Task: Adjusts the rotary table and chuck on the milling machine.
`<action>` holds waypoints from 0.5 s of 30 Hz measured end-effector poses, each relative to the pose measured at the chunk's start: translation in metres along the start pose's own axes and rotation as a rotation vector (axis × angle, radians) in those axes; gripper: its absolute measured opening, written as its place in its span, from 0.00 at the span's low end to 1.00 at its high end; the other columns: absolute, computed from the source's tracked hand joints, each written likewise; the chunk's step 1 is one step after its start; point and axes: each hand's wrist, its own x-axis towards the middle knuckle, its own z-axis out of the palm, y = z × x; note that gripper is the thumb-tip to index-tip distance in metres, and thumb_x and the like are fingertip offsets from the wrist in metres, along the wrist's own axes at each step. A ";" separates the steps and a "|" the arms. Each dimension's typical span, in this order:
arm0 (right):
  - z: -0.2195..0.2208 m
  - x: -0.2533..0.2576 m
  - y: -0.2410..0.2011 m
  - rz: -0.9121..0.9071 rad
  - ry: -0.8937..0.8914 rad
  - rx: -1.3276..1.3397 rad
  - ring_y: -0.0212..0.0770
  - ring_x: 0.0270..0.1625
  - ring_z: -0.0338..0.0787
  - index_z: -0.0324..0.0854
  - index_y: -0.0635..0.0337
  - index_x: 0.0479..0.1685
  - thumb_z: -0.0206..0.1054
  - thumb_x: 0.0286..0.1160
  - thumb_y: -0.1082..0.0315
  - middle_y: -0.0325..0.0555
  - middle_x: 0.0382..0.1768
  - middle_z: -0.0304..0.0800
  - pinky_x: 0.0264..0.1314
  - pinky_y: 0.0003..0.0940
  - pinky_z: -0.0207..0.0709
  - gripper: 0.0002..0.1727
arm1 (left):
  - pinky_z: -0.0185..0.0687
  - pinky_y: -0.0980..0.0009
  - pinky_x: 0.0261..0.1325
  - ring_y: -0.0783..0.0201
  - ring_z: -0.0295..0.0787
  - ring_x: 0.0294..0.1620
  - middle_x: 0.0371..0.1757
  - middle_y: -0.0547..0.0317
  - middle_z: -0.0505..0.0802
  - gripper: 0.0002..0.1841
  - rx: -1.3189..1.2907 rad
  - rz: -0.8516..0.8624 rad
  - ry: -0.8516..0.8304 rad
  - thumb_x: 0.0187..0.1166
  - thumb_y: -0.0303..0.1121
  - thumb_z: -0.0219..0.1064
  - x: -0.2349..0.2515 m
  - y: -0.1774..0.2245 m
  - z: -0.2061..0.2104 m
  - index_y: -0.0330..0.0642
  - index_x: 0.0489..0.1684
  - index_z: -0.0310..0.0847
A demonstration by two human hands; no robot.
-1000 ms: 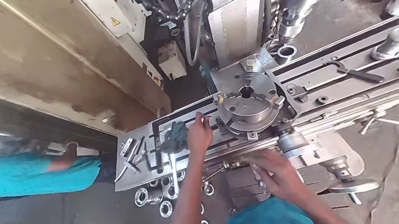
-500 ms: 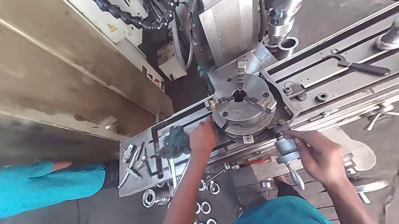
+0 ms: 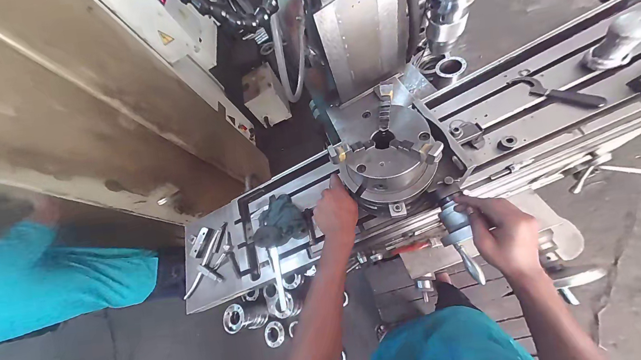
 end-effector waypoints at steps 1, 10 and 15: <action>0.001 0.000 -0.001 0.004 0.002 -0.009 0.47 0.41 0.94 0.92 0.57 0.55 0.53 0.82 0.66 0.47 0.41 0.98 0.44 0.49 0.84 0.19 | 0.86 0.38 0.41 0.36 0.93 0.49 0.48 0.41 0.93 0.24 -0.010 -0.004 0.001 0.82 0.39 0.63 -0.001 0.002 -0.002 0.50 0.77 0.70; -0.003 0.004 -0.002 0.034 -0.077 -0.035 0.48 0.38 0.93 0.92 0.59 0.55 0.54 0.83 0.65 0.51 0.42 0.97 0.42 0.49 0.84 0.19 | 0.88 0.40 0.47 0.41 0.94 0.53 0.52 0.43 0.94 0.23 -0.052 -0.052 -0.096 0.81 0.37 0.64 0.009 0.008 -0.009 0.46 0.74 0.71; -0.009 0.002 0.000 0.031 -0.115 -0.003 0.45 0.42 0.95 0.91 0.60 0.57 0.54 0.85 0.64 0.52 0.44 0.97 0.46 0.45 0.86 0.19 | 0.87 0.36 0.48 0.37 0.93 0.54 0.52 0.40 0.93 0.26 0.026 0.140 -0.160 0.81 0.33 0.63 0.016 -0.012 -0.015 0.48 0.80 0.67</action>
